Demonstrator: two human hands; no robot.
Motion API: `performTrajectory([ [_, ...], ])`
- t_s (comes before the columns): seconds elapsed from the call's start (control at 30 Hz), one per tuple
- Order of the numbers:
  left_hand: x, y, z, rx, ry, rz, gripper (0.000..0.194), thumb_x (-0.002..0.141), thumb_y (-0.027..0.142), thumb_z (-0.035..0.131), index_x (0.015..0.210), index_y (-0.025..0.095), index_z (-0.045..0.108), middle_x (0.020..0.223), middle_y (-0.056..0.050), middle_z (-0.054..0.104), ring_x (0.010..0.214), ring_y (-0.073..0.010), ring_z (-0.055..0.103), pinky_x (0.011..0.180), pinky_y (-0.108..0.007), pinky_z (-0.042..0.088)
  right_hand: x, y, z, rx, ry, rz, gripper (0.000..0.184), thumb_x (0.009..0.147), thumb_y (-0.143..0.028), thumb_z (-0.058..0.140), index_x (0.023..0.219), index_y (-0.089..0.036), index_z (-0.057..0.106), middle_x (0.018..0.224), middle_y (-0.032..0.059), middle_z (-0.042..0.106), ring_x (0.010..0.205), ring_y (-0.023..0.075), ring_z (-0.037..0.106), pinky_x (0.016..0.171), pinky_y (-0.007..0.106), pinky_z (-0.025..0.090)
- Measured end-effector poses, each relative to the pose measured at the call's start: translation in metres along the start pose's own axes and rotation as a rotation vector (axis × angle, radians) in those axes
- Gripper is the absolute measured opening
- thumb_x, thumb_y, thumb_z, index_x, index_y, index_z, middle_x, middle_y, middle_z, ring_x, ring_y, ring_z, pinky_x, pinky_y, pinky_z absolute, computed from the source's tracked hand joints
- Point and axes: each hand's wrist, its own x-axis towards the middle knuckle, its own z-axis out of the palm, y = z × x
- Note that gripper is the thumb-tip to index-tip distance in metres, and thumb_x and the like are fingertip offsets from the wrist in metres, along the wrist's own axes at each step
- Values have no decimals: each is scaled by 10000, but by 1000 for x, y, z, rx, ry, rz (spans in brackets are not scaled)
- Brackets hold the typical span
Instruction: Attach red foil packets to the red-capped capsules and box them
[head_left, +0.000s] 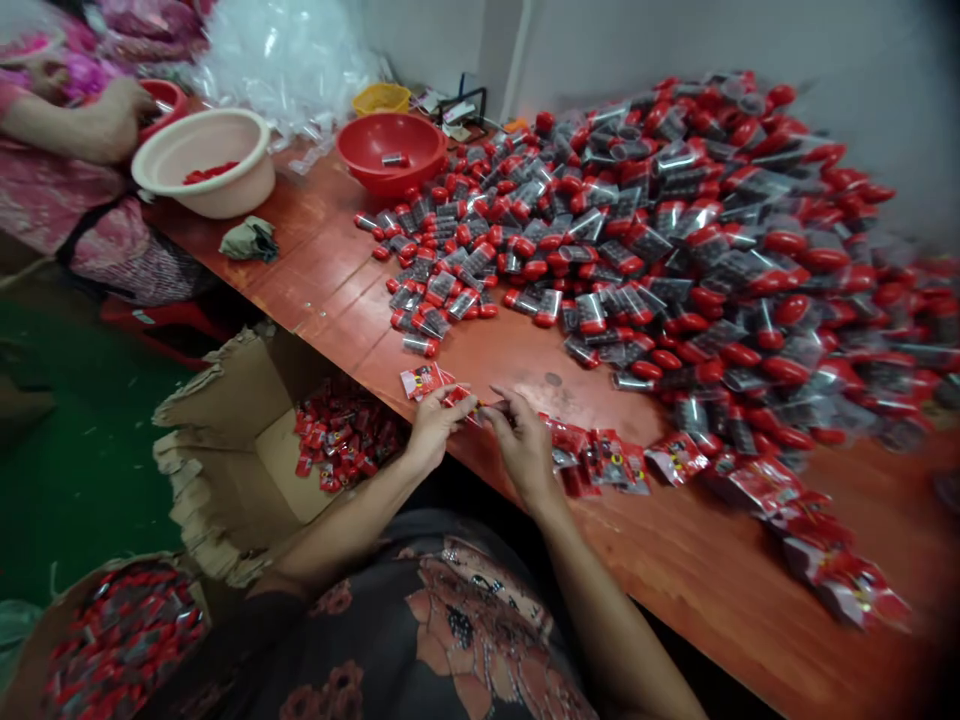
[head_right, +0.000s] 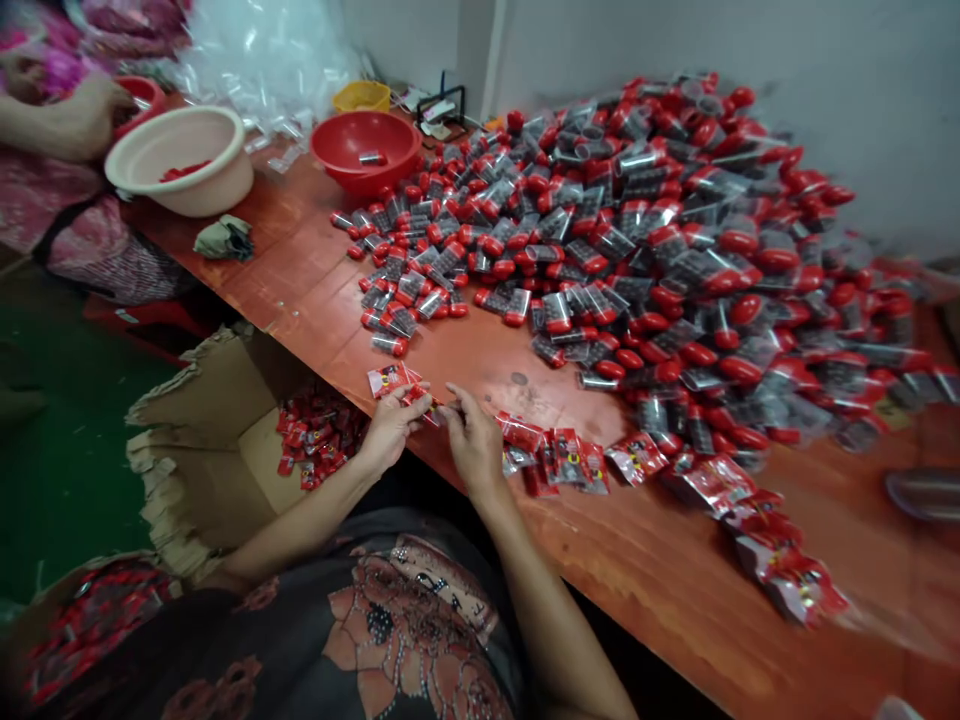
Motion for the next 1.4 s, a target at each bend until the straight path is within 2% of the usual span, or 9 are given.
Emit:
performTrajectory([
  [0.17, 9, 28, -27, -86, 71, 124, 410, 597, 321, 844, 917, 132, 670, 871, -39, 708, 702, -123, 670, 667, -249, 533, 52, -3, 21, -103, -199, -84, 330, 935, -366, 476, 1210, -258, 622, 879, 45, 728, 818, 203, 669, 762, 331, 502],
  [0.33, 17, 49, -44, -149, 160, 166, 404, 586, 309, 850, 895, 125, 667, 760, -19, 707, 598, -111, 653, 591, -229, 518, 123, -3, 68, -278, -36, -183, 363, 954, -338, 430, 1195, -163, 638, 1138, 152, 650, 1035, 254, 609, 912, 390, 467],
  [0.5, 21, 57, -52, -240, 116, 74, 287, 632, 237, 821, 844, 124, 664, 739, -14, 715, 584, -109, 653, 562, -216, 532, 157, 6, 95, -401, -81, -156, 380, 886, -256, 546, 1237, -128, 621, 1138, 173, 620, 1013, 275, 600, 911, 406, 471],
  [0.63, 26, 57, -56, -343, 136, -28, 116, 726, 166, 745, 800, 138, 660, 720, -6, 714, 581, -94, 651, 583, -199, 547, 130, 7, 77, -252, 20, -111, 353, 895, -299, 530, 1202, -178, 653, 1027, 120, 660, 901, 241, 623, 863, 418, 502],
  [0.7, 28, 55, -54, -370, 138, -66, 51, 770, 151, 703, 799, 142, 661, 727, -15, 718, 584, -92, 653, 595, -198, 552, 102, 1, 60, -32, 71, -10, 364, 902, -364, 520, 1201, -201, 650, 970, 83, 679, 812, 204, 636, 805, 401, 535],
  [0.77, 29, 53, -49, -386, 122, -88, 13, 797, 149, 673, 797, 140, 663, 744, -29, 724, 606, -98, 663, 613, -207, 560, 69, -7, 43, 264, 40, 126, 372, 897, -408, 523, 1193, -218, 645, 944, 52, 687, 730, 167, 649, 707, 358, 568],
  [0.87, 29, 48, -39, -388, 83, -117, 29, 805, 157, 667, 794, 129, 664, 780, -48, 731, 660, -113, 683, 650, -222, 568, 26, -21, 22, 453, 56, 230, 332, 875, -415, 569, 1131, -228, 669, 845, 11, 677, 645, 134, 649, 637, 316, 578],
  [1.0, 25, 39, -22, -353, 32, -136, 66, 778, 164, 699, 824, 128, 668, 789, -48, 735, 698, -126, 695, 695, -233, 563, -4, -32, 6, 426, 108, 216, 301, 866, -386, 592, 1101, -223, 685, 784, -3, 677, 633, 125, 651, 644, 298, 581],
  [1.4, 5, 29, 15, -243, -21, -50, 224, 682, 178, 785, 860, 167, 649, 738, 25, 702, 644, -99, 666, 689, -240, 550, -29, -23, -18, 369, 122, 198, 332, 868, -366, 586, 1159, -238, 680, 785, -4, 682, 603, 119, 615, 619, 296, 580],
])
